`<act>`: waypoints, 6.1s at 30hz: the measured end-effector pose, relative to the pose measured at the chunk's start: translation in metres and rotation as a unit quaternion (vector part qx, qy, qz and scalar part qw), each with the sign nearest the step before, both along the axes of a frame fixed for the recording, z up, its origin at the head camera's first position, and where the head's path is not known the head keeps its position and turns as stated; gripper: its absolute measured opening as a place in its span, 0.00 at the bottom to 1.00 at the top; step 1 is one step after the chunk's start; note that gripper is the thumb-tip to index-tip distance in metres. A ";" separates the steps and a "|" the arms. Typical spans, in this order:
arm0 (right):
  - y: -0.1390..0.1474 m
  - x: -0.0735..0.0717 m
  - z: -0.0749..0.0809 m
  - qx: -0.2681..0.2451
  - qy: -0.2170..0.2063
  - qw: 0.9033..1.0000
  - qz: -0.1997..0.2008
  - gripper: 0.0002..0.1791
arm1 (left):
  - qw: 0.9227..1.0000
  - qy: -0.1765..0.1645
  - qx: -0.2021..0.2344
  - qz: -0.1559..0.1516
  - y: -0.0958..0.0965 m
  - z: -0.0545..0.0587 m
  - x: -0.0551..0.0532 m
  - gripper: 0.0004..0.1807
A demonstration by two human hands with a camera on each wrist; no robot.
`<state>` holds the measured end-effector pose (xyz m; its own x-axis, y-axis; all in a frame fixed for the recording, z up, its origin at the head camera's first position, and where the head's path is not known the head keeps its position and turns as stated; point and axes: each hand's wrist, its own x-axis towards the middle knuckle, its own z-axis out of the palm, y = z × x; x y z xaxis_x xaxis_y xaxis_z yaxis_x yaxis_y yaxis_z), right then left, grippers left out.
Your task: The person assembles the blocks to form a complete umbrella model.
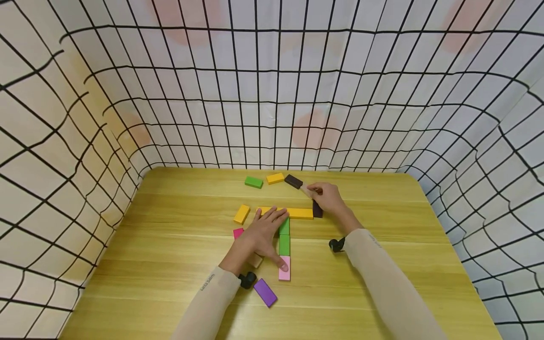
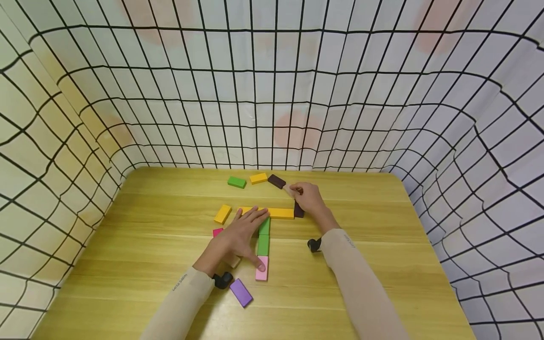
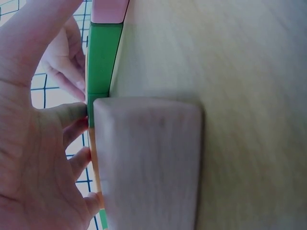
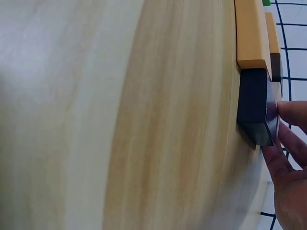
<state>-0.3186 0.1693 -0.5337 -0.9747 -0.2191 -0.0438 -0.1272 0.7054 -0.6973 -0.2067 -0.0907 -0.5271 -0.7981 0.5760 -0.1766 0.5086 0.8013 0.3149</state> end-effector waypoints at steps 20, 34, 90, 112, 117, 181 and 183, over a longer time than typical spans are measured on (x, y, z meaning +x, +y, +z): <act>0.001 0.004 -0.002 0.009 0.014 1.000 0.017 0.18 | 1.000 0.002 0.005 0.001 -0.001 0.001 0.001 0.84; 0.010 0.019 -0.006 0.062 0.070 0.992 0.086 0.38 | 1.000 -0.006 -0.013 0.005 0.000 0.001 0.000 0.85; 0.000 0.037 -0.008 0.091 0.062 0.990 0.082 0.44 | 1.000 -0.014 -0.004 0.004 0.000 0.000 0.002 0.84; -0.021 0.012 0.002 0.114 0.086 0.986 0.091 0.39 | 1.000 -0.012 0.003 0.003 -0.001 -0.001 0.002 0.84; -0.024 0.004 0.003 0.103 0.090 0.987 0.090 0.35 | 1.000 -0.007 0.006 0.000 -0.001 -0.001 0.003 0.84; -0.038 -0.008 -0.005 0.145 0.083 0.978 0.128 0.29 | 1.000 -0.004 0.006 0.002 -0.002 -0.003 0.002 0.84; -0.037 -0.006 -0.004 0.143 0.078 0.978 0.132 0.29 | 1.000 -0.004 0.005 0.002 -0.002 -0.003 0.002 0.84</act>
<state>-0.3250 0.1322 -0.5375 -0.8853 -0.4650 0.0040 -0.4206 0.7970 -0.4335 -0.2046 -0.0929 -0.5302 -0.7993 0.5741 -0.1773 0.5024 0.8004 0.3270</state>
